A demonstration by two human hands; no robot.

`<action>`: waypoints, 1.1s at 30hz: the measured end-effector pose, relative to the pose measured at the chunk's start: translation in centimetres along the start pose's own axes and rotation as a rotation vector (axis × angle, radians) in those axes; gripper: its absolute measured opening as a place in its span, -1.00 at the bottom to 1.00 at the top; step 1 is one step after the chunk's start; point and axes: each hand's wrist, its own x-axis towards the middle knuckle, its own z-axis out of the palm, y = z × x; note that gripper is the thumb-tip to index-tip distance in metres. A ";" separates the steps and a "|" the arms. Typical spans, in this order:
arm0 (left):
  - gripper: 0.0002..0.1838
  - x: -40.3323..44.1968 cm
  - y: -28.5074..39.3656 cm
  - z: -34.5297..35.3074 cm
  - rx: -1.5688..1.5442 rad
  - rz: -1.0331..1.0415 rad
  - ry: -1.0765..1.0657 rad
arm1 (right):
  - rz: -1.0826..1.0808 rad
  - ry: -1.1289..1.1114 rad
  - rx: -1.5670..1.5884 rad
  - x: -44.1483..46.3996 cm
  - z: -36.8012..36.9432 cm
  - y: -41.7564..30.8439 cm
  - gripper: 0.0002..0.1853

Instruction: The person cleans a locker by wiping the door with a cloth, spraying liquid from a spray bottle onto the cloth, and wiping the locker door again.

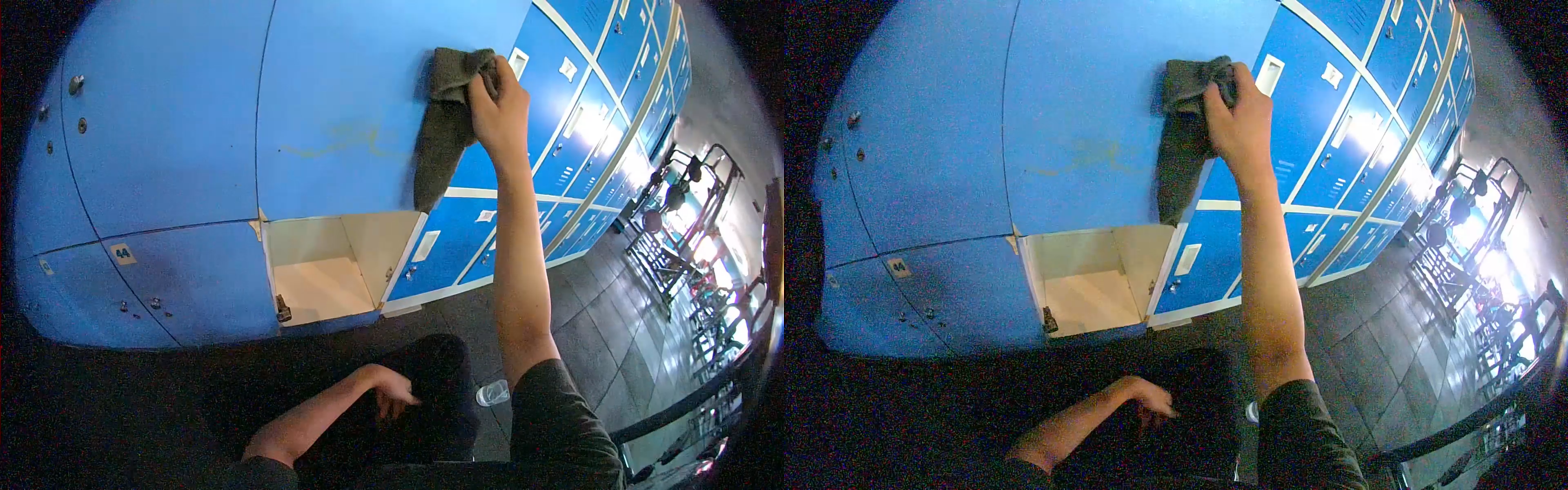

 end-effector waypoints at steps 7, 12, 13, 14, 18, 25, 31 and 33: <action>-0.20 -0.1 0.3 -0.4 0.006 0.017 -0.041 | -0.051 0.024 0.164 0.5 0.3 3.4 -0.73; -0.21 -1.6 1.0 0.1 0.004 0.029 0.011 | -0.021 0.033 0.086 0.3 0.4 1.9 -0.72; -0.21 -0.7 0.4 0.0 0.021 0.038 0.024 | -0.015 0.028 0.100 0.3 0.6 2.1 -0.73; -0.20 0.1 -0.1 -0.2 0.040 0.046 0.036 | -0.025 0.048 0.118 0.2 0.8 2.3 -0.74; -0.21 -0.2 0.3 -0.2 0.019 0.021 -0.008 | -0.062 0.056 0.047 -0.6 0.7 1.8 -0.72; -0.20 1.1 -0.3 -0.2 0.054 0.026 0.000 | -0.036 -0.151 0.139 -1.2 -1.1 1.8 -0.70; -0.18 2.1 -1.3 -0.3 -0.015 0.053 -0.008 | -0.019 -0.092 -0.284 0.5 -0.7 -0.3 -0.68; -0.17 2.1 -1.4 -0.6 -0.030 0.040 -0.015 | -0.030 -0.016 -0.206 0.8 0.2 0.0 -0.69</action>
